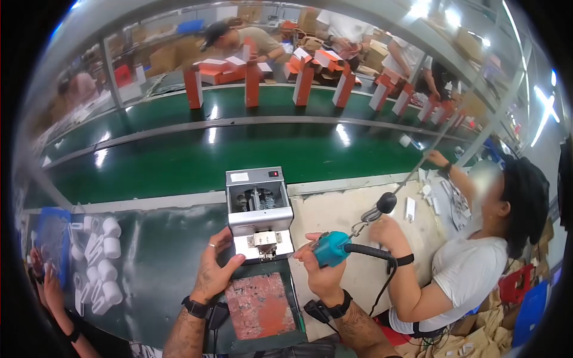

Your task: The person picks up a handheld fan component, aligns it with a second piece, and uses a power screwdriver to fasten a screw into the assembly. They then set the fan aside and pick up another unit to repeat the process.

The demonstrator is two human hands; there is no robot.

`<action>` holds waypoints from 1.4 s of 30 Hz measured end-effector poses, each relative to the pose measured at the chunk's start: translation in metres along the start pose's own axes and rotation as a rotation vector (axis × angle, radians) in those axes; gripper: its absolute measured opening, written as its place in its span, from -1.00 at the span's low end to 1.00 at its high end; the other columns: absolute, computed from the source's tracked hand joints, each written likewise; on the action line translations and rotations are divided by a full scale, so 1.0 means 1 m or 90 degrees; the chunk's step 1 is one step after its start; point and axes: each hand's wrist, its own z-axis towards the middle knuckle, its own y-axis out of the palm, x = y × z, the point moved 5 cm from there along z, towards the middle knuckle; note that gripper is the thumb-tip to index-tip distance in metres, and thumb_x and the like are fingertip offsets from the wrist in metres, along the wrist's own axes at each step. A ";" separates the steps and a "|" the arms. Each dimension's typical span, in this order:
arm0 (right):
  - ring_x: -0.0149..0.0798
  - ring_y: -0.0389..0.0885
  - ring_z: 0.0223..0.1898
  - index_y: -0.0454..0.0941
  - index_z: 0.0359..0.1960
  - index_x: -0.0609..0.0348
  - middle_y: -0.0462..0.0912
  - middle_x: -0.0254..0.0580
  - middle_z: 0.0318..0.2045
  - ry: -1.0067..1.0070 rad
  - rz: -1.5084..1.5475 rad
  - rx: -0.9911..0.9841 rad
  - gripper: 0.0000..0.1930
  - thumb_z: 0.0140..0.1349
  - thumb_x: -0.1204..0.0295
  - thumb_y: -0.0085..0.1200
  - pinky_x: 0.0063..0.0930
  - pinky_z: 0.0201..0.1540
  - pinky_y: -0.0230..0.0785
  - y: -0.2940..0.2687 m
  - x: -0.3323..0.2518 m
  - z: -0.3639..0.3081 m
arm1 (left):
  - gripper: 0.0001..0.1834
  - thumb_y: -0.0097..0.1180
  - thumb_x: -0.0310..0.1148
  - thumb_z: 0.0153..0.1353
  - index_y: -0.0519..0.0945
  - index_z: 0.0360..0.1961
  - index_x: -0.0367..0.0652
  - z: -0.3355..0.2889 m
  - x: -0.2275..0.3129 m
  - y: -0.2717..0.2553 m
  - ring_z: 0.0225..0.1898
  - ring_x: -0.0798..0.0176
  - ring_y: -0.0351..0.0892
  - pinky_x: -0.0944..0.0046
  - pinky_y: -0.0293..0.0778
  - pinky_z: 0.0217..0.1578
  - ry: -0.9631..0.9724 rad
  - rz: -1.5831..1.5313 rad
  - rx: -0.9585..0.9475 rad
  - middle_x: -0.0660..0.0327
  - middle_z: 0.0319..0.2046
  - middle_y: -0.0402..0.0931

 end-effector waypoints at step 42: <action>-0.27 0.57 -0.43 0.38 0.09 0.39 0.59 -0.15 -0.44 -0.013 -0.051 0.079 -0.21 0.19 -0.15 0.28 -0.46 -0.36 0.39 -0.077 -0.084 -0.108 | -0.59 0.20 -0.13 0.14 0.56 -0.09 -0.19 0.038 0.082 0.227 -0.12 -0.06 0.60 0.01 0.55 -0.09 0.279 0.357 -0.113 0.01 -0.15 0.55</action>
